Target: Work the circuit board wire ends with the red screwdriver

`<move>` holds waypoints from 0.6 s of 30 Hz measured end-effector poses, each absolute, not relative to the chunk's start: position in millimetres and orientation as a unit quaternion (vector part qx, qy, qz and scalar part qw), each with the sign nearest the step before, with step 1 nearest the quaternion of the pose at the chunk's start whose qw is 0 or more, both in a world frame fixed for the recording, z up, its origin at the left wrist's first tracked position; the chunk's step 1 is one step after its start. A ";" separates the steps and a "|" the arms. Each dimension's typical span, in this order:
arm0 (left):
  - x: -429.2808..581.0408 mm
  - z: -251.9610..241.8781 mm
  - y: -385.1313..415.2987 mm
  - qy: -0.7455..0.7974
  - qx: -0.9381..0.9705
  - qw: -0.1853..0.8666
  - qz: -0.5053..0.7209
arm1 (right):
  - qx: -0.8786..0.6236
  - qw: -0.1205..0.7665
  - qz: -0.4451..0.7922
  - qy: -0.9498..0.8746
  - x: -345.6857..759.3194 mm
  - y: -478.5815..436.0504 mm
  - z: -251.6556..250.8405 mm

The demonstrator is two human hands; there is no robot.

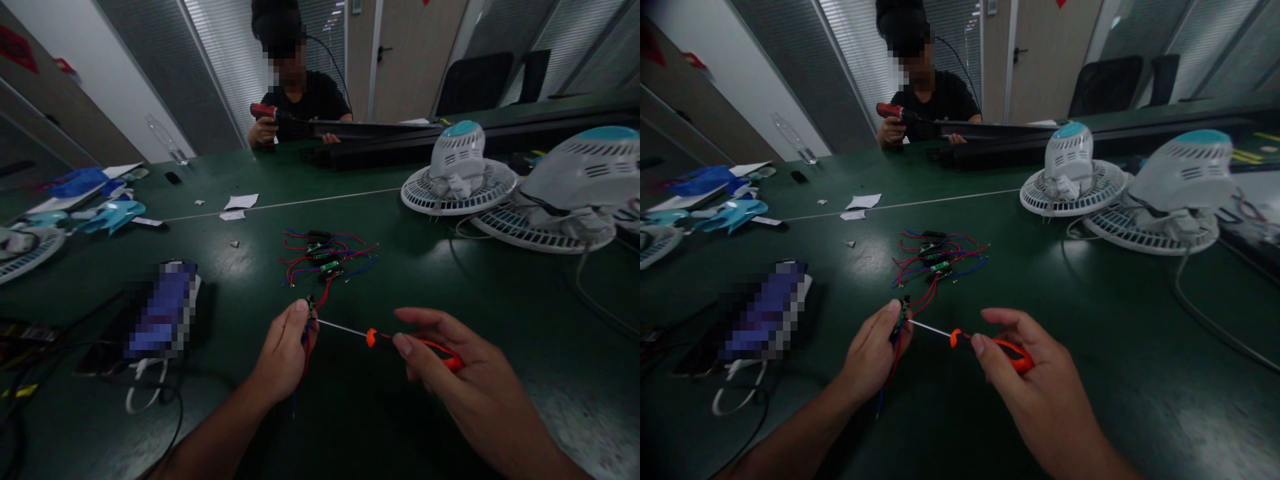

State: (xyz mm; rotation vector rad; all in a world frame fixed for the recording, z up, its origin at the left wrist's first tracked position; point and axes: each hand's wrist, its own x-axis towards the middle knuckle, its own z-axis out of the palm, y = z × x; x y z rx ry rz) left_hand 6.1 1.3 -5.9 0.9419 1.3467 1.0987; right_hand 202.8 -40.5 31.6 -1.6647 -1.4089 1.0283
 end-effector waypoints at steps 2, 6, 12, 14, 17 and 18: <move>6.5 -5.2 1.3 0.568 0.398 0.549 0.467 | -0.646 0.362 0.389 -0.548 202.6 -41.2 31.3; 7.4 -7.9 0.1 0.543 0.416 0.563 0.464 | -0.652 0.358 0.400 -0.535 206.2 -43.6 24.4; 4.9 -12.0 0.2 0.530 0.477 0.541 0.446 | -0.690 0.323 0.428 -0.486 213.0 -44.7 8.5; 3.8 -11.2 0.6 0.533 0.498 0.527 0.436 | -0.690 0.314 0.423 -0.497 213.8 -44.1 5.6; 3.3 -9.1 0.9 0.534 0.509 0.525 0.426 | -0.683 0.313 0.408 -0.519 214.1 -42.3 4.2; 3.4 -8.6 1.0 0.532 0.508 0.527 0.426 | -0.681 0.313 0.401 -0.527 214.0 -41.6 4.5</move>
